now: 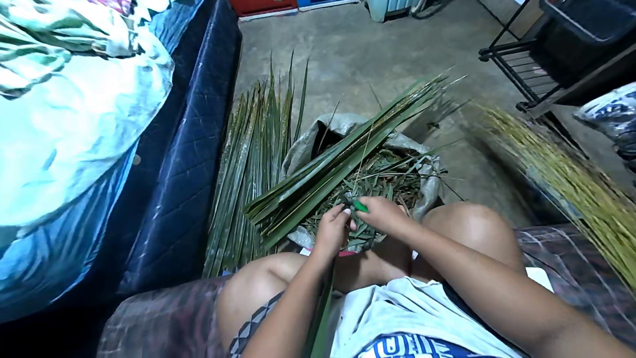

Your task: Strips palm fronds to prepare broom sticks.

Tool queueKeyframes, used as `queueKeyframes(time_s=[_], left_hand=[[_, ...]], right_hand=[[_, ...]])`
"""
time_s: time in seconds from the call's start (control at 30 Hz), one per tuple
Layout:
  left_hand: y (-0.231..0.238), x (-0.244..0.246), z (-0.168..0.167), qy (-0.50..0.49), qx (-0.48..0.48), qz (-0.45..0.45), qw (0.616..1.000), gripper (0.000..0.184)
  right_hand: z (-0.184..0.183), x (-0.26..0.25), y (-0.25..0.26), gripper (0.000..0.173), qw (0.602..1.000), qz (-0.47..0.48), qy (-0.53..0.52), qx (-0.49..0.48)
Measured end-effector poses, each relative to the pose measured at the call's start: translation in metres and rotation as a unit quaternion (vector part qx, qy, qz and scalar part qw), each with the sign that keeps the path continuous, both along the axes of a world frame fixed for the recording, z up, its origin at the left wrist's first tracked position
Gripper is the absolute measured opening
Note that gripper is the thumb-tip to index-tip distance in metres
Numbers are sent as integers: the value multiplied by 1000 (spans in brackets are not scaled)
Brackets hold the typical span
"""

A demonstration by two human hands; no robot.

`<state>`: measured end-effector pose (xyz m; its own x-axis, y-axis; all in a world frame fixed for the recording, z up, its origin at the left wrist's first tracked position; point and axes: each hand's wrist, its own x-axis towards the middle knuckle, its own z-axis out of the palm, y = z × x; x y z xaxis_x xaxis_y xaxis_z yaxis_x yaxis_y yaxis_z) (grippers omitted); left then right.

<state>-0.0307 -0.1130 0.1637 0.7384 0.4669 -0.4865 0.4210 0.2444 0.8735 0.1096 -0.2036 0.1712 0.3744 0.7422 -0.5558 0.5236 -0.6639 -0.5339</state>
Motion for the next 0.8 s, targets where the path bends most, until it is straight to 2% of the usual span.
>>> queueKeyframes(time_s=[0.07,0.17,0.27,0.33,0.4,0.5,0.57,0.7,0.8], left_hand=[[-1,-1,1,5,-10,-2,1000,38],[-3,0,1,8,-18,-9,1000,40],[-4,0,1,12,-7,-21,1000,39],[-5,1,3,34,-8,-44,998,39],[-7,2,7,68,-23,-90,993,43],[-14,3,7,116,8,-160,980,62],[-18,4,10,136,35,-185,973,67],[-22,2,11,148,51,-152,976,52],[-19,1,4,160,79,-116,977,48]], right_hand=[[0,6,1,31,999,-19,-20,-16],[-4,35,6,33,991,-122,-47,-25],[-12,52,7,36,980,-195,4,40],[-21,46,7,38,972,-198,92,90],[-23,33,7,33,966,-181,152,102],[-24,31,8,30,965,-190,154,97],[-26,39,7,31,961,-219,128,112],[-28,49,5,46,954,-261,116,94],[-14,34,-1,45,966,-204,154,45]])
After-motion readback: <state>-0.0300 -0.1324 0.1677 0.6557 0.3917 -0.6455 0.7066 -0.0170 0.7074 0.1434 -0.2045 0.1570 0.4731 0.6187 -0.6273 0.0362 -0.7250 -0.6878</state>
